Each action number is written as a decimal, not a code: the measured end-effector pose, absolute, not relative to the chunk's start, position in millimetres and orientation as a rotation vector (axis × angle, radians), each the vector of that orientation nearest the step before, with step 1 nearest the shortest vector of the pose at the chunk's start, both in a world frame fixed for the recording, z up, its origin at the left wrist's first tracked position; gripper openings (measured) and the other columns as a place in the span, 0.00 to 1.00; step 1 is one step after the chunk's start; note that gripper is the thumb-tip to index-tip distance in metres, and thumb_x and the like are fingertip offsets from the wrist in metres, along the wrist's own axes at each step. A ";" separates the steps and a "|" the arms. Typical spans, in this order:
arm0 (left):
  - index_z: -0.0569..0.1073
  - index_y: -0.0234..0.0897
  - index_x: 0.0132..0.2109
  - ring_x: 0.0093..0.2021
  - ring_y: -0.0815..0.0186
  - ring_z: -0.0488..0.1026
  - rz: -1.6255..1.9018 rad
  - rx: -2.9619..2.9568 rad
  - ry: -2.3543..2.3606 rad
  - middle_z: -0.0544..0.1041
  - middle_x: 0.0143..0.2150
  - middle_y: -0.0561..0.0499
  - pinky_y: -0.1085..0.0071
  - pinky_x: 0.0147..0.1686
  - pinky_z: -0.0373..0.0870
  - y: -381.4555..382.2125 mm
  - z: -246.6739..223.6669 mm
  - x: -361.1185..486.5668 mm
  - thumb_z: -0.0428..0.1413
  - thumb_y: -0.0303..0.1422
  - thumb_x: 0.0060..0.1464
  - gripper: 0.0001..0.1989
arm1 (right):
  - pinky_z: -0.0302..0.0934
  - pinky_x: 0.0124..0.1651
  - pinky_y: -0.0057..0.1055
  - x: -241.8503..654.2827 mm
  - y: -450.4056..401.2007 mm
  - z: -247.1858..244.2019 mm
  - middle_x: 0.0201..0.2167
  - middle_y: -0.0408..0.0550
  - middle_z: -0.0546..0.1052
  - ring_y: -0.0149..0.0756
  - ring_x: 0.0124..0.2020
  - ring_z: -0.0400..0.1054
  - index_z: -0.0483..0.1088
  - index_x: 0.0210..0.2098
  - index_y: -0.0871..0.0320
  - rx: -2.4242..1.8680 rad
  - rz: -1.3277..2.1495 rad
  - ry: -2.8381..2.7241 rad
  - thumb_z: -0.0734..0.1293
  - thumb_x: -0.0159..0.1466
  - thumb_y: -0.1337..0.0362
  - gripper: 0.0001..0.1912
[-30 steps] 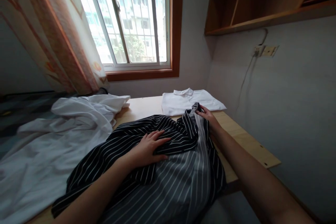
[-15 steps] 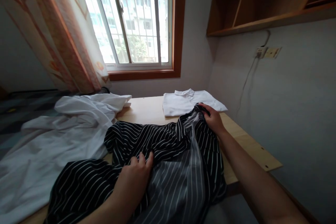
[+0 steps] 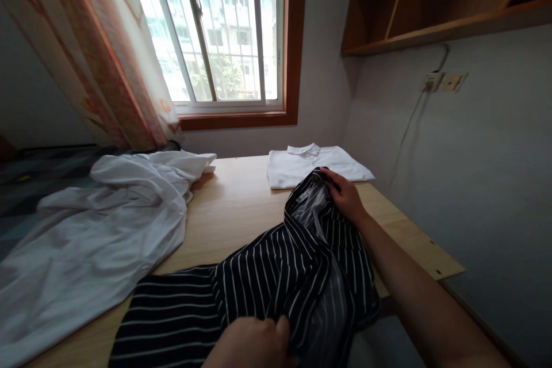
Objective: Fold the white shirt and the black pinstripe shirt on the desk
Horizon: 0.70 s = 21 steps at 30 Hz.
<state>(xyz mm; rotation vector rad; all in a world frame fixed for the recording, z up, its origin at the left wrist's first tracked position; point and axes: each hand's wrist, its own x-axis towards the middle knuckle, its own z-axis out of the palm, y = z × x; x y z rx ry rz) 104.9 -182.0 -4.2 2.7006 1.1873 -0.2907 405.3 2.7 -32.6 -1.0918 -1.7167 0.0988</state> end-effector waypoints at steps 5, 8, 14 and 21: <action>0.74 0.39 0.34 0.35 0.60 0.76 0.176 2.733 1.293 0.78 0.33 0.47 0.64 0.37 0.72 -121.3 10.4 111.2 0.42 0.48 0.66 0.24 | 0.57 0.66 0.45 401.5 0.6 -31.5 0.59 0.45 0.73 0.42 0.60 0.66 0.67 0.62 0.48 -1.090 0.119 -1.712 0.60 0.68 0.61 0.23; 0.71 0.36 0.52 0.53 0.53 0.71 0.551 2.852 1.459 0.75 0.51 0.40 0.54 0.52 0.69 -73.7 -9.8 104.9 0.47 0.43 0.65 0.18 | 0.58 0.65 0.45 398.9 1.0 -32.8 0.59 0.46 0.73 0.42 0.60 0.67 0.67 0.62 0.49 -1.088 0.149 -1.695 0.61 0.67 0.60 0.23; 0.73 0.38 0.46 0.67 0.52 0.58 0.624 3.020 1.256 0.69 0.62 0.43 0.49 0.64 0.57 -33.8 -44.7 90.9 0.51 0.34 0.63 0.09 | 0.50 0.69 0.45 393.6 -1.2 -32.8 0.64 0.47 0.68 0.43 0.65 0.60 0.63 0.65 0.49 -1.078 0.303 -1.686 0.64 0.65 0.57 0.28; 0.66 0.40 0.38 0.38 0.61 0.73 0.827 2.377 1.435 0.75 0.36 0.49 0.61 0.42 0.72 -28.4 -19.3 84.5 0.44 0.35 0.63 0.08 | 0.54 0.66 0.44 391.9 -1.0 -38.7 0.68 0.49 0.61 0.43 0.64 0.61 0.47 0.71 0.50 -1.026 0.628 -1.816 0.64 0.57 0.68 0.44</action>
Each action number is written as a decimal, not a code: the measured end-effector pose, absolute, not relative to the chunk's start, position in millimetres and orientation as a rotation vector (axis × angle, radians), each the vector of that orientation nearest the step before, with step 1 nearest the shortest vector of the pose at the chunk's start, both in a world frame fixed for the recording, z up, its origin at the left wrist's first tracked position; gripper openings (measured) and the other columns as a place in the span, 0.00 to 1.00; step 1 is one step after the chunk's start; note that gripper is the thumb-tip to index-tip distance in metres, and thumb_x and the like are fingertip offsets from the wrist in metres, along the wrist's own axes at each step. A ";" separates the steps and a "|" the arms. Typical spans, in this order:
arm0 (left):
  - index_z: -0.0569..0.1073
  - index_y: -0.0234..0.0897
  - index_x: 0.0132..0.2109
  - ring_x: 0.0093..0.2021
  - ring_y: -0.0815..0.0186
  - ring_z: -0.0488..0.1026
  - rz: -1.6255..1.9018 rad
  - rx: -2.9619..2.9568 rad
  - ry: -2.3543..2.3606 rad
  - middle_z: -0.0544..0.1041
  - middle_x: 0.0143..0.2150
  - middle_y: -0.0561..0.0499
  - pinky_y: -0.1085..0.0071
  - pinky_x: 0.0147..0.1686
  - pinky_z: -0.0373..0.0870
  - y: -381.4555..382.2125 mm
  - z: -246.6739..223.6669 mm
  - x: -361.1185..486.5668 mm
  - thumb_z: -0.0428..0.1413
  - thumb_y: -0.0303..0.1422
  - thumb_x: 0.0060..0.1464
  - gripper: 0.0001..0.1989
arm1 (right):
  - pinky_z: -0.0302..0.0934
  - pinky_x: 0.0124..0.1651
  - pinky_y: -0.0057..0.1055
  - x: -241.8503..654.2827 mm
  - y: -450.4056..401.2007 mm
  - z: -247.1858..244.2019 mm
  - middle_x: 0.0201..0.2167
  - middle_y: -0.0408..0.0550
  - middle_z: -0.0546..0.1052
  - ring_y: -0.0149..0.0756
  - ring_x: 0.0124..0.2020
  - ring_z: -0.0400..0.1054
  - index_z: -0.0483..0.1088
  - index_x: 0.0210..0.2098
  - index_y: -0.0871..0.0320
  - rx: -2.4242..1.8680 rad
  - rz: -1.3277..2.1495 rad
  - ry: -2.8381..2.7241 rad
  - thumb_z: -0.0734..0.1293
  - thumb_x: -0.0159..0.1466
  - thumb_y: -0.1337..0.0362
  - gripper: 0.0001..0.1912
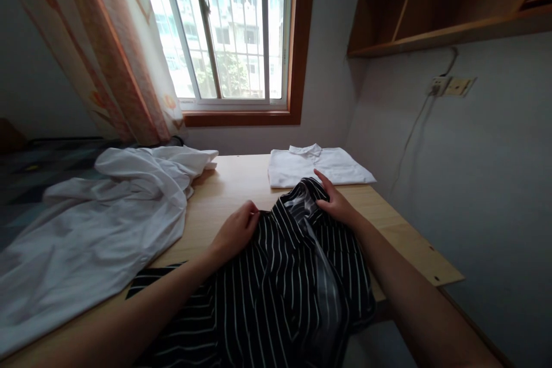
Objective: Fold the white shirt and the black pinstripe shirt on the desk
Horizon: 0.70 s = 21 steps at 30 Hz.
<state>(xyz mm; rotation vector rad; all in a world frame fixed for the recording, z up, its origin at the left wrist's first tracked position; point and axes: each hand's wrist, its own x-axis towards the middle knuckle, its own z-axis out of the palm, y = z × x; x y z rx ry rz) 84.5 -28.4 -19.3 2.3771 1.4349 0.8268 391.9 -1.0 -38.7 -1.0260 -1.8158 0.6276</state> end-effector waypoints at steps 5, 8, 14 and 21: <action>0.64 0.40 0.37 0.33 0.63 0.71 0.997 2.206 1.633 0.72 0.31 0.53 0.65 0.38 0.69 -11.1 25.5 63.9 0.44 0.42 0.60 0.11 | 0.66 0.53 0.41 392.1 -4.5 -34.2 0.55 0.49 0.74 0.42 0.47 0.72 0.53 0.69 0.49 -1.226 0.377 -1.924 0.63 0.54 0.70 0.43; 0.65 0.41 0.37 0.35 0.61 0.72 1.000 2.357 1.690 0.73 0.32 0.52 0.65 0.39 0.69 -7.5 55.2 49.1 0.44 0.44 0.59 0.13 | 0.65 0.52 0.41 397.4 -7.6 -12.8 0.53 0.49 0.74 0.46 0.49 0.70 0.62 0.66 0.49 -1.322 0.031 -2.023 0.65 0.55 0.69 0.38; 0.67 0.38 0.49 0.38 0.55 0.76 0.717 2.575 2.020 0.77 0.35 0.46 0.63 0.40 0.68 3.8 89.1 38.2 0.41 0.42 0.63 0.17 | 0.62 0.56 0.43 392.9 16.1 38.7 0.54 0.50 0.74 0.49 0.54 0.67 0.64 0.64 0.50 -1.257 -0.286 -2.127 0.64 0.60 0.66 0.32; 0.69 0.30 0.54 0.50 0.46 0.73 0.182 2.706 2.199 0.76 0.49 0.32 0.55 0.45 0.67 44.0 29.9 27.9 0.43 0.28 0.61 0.18 | 0.53 0.65 0.47 336.4 70.6 -3.0 0.61 0.56 0.70 0.48 0.62 0.61 0.62 0.66 0.59 -1.299 0.177 -2.167 0.60 0.68 0.56 0.28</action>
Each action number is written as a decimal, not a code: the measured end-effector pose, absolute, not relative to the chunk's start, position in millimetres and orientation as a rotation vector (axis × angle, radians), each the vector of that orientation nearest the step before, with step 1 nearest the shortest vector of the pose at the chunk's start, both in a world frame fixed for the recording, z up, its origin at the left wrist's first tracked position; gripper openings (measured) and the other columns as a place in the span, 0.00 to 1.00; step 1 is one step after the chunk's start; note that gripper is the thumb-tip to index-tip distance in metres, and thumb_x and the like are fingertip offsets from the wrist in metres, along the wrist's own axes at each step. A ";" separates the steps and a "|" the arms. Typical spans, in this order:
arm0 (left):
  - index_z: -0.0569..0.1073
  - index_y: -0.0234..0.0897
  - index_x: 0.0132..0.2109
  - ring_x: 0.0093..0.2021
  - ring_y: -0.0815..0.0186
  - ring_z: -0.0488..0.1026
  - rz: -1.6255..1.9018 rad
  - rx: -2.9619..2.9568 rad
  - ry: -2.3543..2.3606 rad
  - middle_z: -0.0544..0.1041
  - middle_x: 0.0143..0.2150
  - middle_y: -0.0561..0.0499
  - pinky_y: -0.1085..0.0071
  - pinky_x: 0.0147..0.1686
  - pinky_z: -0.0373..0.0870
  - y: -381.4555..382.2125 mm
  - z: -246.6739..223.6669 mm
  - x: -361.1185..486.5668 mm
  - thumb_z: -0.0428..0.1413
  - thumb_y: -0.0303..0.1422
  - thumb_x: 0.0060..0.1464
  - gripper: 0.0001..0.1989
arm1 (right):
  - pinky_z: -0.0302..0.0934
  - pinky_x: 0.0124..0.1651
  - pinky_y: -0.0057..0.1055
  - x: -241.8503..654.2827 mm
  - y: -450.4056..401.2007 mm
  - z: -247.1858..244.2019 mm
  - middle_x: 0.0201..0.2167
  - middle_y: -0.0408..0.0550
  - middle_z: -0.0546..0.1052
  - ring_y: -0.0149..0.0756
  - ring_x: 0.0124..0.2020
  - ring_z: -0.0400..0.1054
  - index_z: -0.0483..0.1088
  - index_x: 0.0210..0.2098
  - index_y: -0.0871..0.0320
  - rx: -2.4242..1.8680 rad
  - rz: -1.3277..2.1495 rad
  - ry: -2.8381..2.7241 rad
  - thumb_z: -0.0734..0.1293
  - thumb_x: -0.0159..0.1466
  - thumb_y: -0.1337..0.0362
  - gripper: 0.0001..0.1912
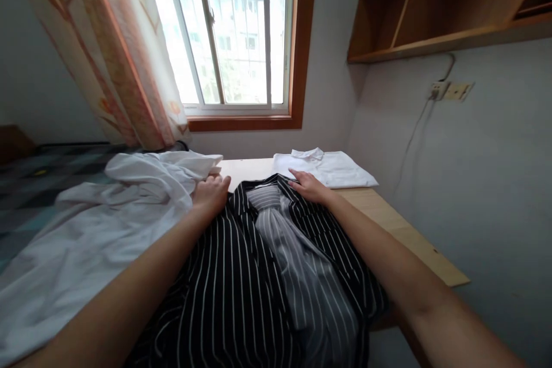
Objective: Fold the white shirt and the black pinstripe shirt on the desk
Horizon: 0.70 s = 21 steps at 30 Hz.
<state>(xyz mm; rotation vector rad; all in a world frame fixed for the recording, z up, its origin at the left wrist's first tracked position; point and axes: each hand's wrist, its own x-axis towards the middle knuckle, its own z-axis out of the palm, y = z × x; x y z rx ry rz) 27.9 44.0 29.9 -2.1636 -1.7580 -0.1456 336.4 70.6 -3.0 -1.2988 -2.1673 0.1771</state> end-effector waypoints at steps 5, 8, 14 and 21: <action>0.71 0.35 0.57 0.59 0.49 0.66 -0.315 -2.294 -1.688 0.70 0.60 0.37 0.53 0.56 0.63 44.5 -1.9 51.1 0.47 0.26 0.58 0.21 | 0.52 0.66 0.36 349.3 69.8 -13.0 0.63 0.54 0.69 0.39 0.64 0.61 0.65 0.63 0.62 -1.407 0.276 -2.201 0.57 0.68 0.66 0.24; 0.72 0.38 0.56 0.60 0.55 0.66 -0.496 -2.574 -1.425 0.71 0.59 0.42 0.57 0.61 0.61 39.5 -7.2 79.8 0.49 0.28 0.59 0.18 | 0.58 0.60 0.33 372.2 58.8 -3.5 0.58 0.55 0.73 0.41 0.58 0.67 0.71 0.58 0.62 -1.724 0.247 -2.187 0.60 0.65 0.69 0.23; 0.69 0.41 0.61 0.62 0.55 0.65 -0.555 -2.948 -1.046 0.70 0.62 0.44 0.54 0.62 0.61 16.4 -27.6 120.6 0.48 0.42 0.66 0.20 | 0.61 0.43 0.29 409.9 32.3 -10.4 0.40 0.53 0.81 0.42 0.43 0.74 0.79 0.37 0.59 -2.094 0.386 -2.154 0.65 0.61 0.67 0.10; 0.77 0.42 0.51 0.61 0.54 0.67 -0.457 -2.890 -0.909 0.72 0.61 0.47 0.52 0.60 0.63 3.9 -41.9 112.0 0.51 0.33 0.64 0.13 | 0.56 0.32 0.25 417.9 15.0 -39.4 0.32 0.47 0.79 0.33 0.31 0.69 0.75 0.36 0.60 -1.904 0.631 -2.046 0.68 0.58 0.63 0.08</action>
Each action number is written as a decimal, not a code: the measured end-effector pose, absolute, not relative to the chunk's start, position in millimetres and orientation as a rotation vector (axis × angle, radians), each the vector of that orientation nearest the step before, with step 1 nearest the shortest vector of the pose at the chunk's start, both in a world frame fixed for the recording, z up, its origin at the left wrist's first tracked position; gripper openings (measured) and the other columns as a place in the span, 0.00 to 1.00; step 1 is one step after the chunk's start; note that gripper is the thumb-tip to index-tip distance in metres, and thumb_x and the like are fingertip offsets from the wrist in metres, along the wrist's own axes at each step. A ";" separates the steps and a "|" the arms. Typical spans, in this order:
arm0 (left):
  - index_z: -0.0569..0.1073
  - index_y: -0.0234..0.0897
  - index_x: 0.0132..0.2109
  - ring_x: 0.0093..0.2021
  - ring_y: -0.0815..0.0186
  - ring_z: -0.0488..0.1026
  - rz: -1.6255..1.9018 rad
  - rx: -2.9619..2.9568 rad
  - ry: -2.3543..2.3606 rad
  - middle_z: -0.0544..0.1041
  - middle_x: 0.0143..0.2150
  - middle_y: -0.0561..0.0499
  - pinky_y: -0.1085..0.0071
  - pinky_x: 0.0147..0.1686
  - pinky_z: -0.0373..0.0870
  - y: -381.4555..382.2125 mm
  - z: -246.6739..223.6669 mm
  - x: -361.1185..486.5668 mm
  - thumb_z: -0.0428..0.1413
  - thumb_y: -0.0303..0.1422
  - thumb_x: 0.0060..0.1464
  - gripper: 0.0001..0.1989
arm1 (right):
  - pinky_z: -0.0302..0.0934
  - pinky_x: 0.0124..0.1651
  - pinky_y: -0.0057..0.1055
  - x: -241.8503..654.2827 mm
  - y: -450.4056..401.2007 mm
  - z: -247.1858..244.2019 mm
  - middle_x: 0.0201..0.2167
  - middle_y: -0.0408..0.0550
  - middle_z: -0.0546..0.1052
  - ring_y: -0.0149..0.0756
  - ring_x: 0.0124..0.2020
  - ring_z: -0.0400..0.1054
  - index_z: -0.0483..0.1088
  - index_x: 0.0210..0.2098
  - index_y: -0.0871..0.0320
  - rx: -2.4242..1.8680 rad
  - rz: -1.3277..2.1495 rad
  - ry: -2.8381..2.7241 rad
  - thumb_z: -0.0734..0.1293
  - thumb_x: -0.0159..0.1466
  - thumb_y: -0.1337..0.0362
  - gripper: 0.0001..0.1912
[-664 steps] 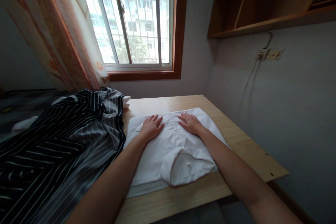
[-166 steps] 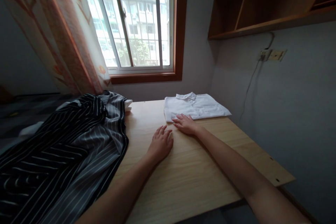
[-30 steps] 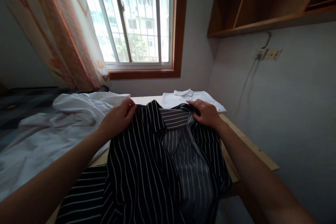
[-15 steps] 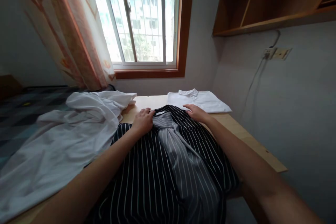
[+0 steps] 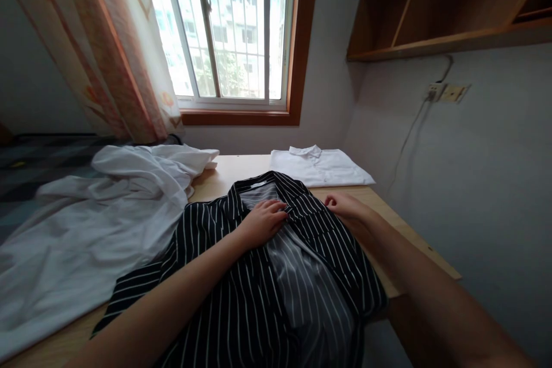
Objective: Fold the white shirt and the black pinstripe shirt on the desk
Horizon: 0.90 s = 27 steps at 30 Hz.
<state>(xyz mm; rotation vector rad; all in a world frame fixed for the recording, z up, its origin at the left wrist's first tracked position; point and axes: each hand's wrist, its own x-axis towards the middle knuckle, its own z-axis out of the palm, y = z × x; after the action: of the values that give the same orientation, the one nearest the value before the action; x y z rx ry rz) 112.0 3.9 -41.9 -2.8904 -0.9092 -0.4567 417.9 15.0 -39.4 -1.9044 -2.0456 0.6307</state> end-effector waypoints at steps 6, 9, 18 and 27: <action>0.79 0.40 0.44 0.57 0.52 0.70 -0.441 -2.686 -1.036 0.78 0.55 0.48 0.51 0.57 0.66 7.4 -23.1 86.6 0.53 0.25 0.59 0.11 | 0.51 0.30 0.27 407.0 12.6 -45.9 0.25 0.47 0.75 0.34 0.28 0.64 0.71 0.26 0.60 -1.703 0.681 -2.085 0.61 0.66 0.50 0.22; 0.80 0.38 0.41 0.57 0.51 0.71 -0.471 -2.636 -1.143 0.78 0.54 0.45 0.46 0.58 0.64 9.1 -31.1 74.9 0.53 0.23 0.57 0.12 | 0.49 0.29 0.28 401.1 7.0 -46.4 0.21 0.45 0.71 0.33 0.26 0.61 0.68 0.22 0.59 -1.665 0.682 -2.122 0.60 0.66 0.48 0.25; 0.79 0.35 0.49 0.55 0.55 0.74 -0.706 -2.725 -1.240 0.79 0.53 0.43 0.53 0.58 0.69 13.9 -62.0 66.1 0.50 0.27 0.59 0.16 | 0.53 0.32 0.28 394.5 -13.1 -45.0 0.28 0.47 0.76 0.35 0.30 0.65 0.71 0.28 0.59 -1.726 0.614 -2.005 0.62 0.65 0.58 0.13; 0.79 0.32 0.48 0.54 0.55 0.75 -0.700 -2.738 -1.255 0.79 0.52 0.41 0.54 0.59 0.69 17.6 -63.0 67.0 0.49 0.26 0.58 0.17 | 0.52 0.34 0.29 370.8 -25.4 -39.5 0.28 0.47 0.73 0.34 0.31 0.63 0.65 0.25 0.58 -1.635 0.540 -2.133 0.61 0.62 0.66 0.09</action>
<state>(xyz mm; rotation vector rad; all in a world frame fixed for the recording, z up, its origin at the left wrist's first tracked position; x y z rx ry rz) 67.0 17.6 -63.0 -2.7383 -1.2548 -0.7001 370.8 -25.4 -39.5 -1.6347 -2.1332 0.5405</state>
